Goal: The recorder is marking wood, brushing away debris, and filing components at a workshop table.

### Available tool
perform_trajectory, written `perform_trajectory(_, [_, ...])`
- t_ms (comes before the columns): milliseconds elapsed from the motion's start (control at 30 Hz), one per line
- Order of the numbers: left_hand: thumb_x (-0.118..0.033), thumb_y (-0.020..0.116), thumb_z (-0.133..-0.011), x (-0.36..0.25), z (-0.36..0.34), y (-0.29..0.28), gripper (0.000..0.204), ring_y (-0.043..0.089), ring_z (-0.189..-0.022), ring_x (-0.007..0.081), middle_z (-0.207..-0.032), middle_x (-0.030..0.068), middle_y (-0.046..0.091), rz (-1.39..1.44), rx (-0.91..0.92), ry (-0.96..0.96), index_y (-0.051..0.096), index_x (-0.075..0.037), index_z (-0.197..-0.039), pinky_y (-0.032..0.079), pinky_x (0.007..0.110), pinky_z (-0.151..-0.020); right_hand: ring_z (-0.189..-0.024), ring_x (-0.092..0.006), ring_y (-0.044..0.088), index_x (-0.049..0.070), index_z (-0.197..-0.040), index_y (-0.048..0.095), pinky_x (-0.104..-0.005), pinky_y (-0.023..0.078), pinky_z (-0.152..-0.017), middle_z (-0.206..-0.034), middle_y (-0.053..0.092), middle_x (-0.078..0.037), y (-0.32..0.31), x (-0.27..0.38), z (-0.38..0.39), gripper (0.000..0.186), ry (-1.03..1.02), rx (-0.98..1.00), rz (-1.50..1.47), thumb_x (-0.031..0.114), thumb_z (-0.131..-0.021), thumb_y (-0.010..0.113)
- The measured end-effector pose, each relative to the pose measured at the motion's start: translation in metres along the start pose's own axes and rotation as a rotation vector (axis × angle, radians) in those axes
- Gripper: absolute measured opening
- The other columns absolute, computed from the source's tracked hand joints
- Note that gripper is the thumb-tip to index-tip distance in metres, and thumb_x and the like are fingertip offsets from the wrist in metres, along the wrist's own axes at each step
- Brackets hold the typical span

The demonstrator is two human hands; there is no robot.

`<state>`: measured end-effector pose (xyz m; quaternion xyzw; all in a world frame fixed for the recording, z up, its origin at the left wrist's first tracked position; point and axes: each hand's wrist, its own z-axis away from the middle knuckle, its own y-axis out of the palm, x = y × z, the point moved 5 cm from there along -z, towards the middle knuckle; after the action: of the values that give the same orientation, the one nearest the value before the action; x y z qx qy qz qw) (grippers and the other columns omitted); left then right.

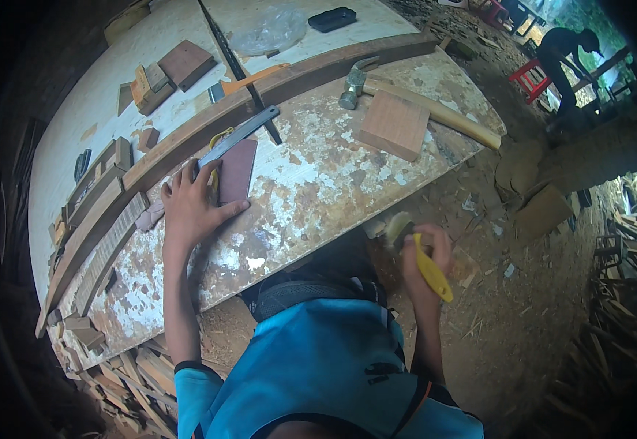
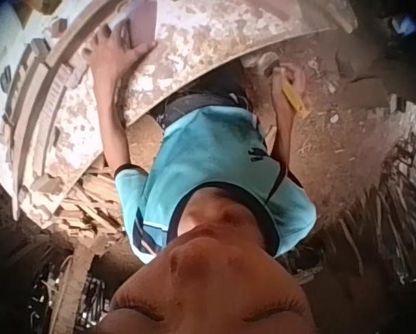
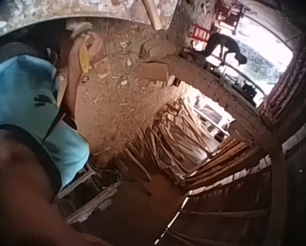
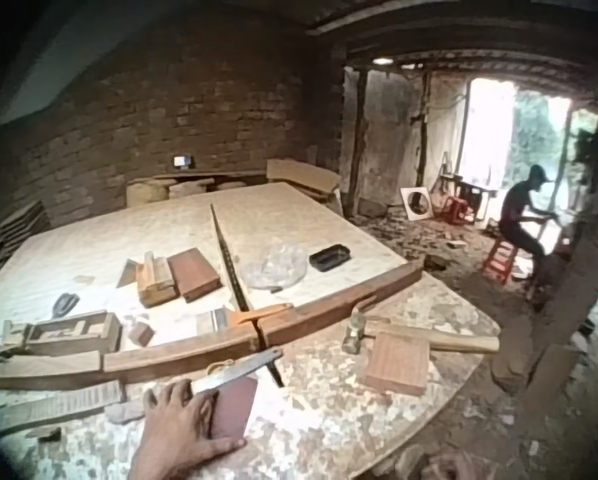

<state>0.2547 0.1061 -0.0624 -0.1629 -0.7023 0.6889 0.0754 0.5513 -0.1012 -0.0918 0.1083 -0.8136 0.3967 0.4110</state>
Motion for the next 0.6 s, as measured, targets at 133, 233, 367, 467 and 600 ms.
perform_trajectory(133, [-0.065, 0.071, -0.059, -0.001, -0.002, 0.0, 0.087, 0.038, -0.128, 0.0388, -0.136, 0.0224, 0.042, -0.002, 0.001, 0.012, 0.05, -0.019, -0.129, 0.024, 0.058, -0.103, -0.086, -0.0263, 0.06, 0.002, -0.091, 0.056, -0.034, 0.048, -0.068, -0.098, 0.057, -0.015, 0.032, 0.016, 0.022, 0.021, 0.077, 0.288, -0.174, 0.005, -0.074, 0.066])
perform_trajectory(233, [-0.066, 0.07, -0.059, 0.0, -0.002, 0.0, 0.087, 0.038, -0.127, 0.0392, -0.136, 0.023, 0.041, 0.009, 0.0, 0.011, 0.051, -0.018, -0.129, 0.023, 0.058, -0.103, -0.078, -0.0352, 0.059, 0.001, -0.086, 0.052, -0.0393, 0.048, -0.064, -0.096, 0.052, -0.018, 0.047, 0.035, 0.028, 0.018, -0.244, 0.454, -0.058, 0.004, -0.076, 0.067])
perform_trajectory(367, [-0.067, 0.069, -0.06, 0.001, -0.001, 0.001, 0.088, 0.037, -0.127, 0.0394, -0.136, 0.0234, 0.041, 0.014, 0.01, 0.001, 0.051, -0.018, -0.13, 0.022, 0.059, -0.103, -0.082, -0.0352, 0.06, -0.001, -0.082, 0.05, -0.0396, 0.047, -0.062, -0.096, 0.052, -0.019, 0.02, 0.03, -0.001, 0.017, -0.233, 0.056, 0.281, 0.005, -0.079, 0.066])
perform_trajectory(467, [-0.067, 0.069, -0.06, 0.002, 0.001, 0.0, 0.087, 0.037, -0.127, 0.0391, -0.137, 0.0231, 0.04, 0.01, 0.013, -0.004, 0.051, -0.018, -0.13, 0.022, 0.059, -0.103, -0.08, -0.0302, 0.061, -0.001, -0.086, 0.055, -0.0363, 0.049, -0.064, -0.095, 0.055, -0.019, 0.009, 0.03, -0.011, 0.017, -0.266, 0.017, 0.262, 0.002, -0.075, 0.068])
perform_trajectory(600, [-0.067, 0.069, -0.06, 0.0, -0.001, 0.001, 0.086, 0.038, -0.127, 0.0391, -0.136, 0.0227, 0.041, 0.009, 0.016, 0.008, 0.051, -0.018, -0.13, 0.022, 0.059, -0.103, -0.079, -0.0305, 0.061, -0.003, -0.084, 0.054, -0.0342, 0.048, -0.065, -0.094, 0.055, -0.019, 0.043, 0.032, 0.016, 0.016, -0.317, 0.47, -0.046, 0.001, -0.075, 0.067])
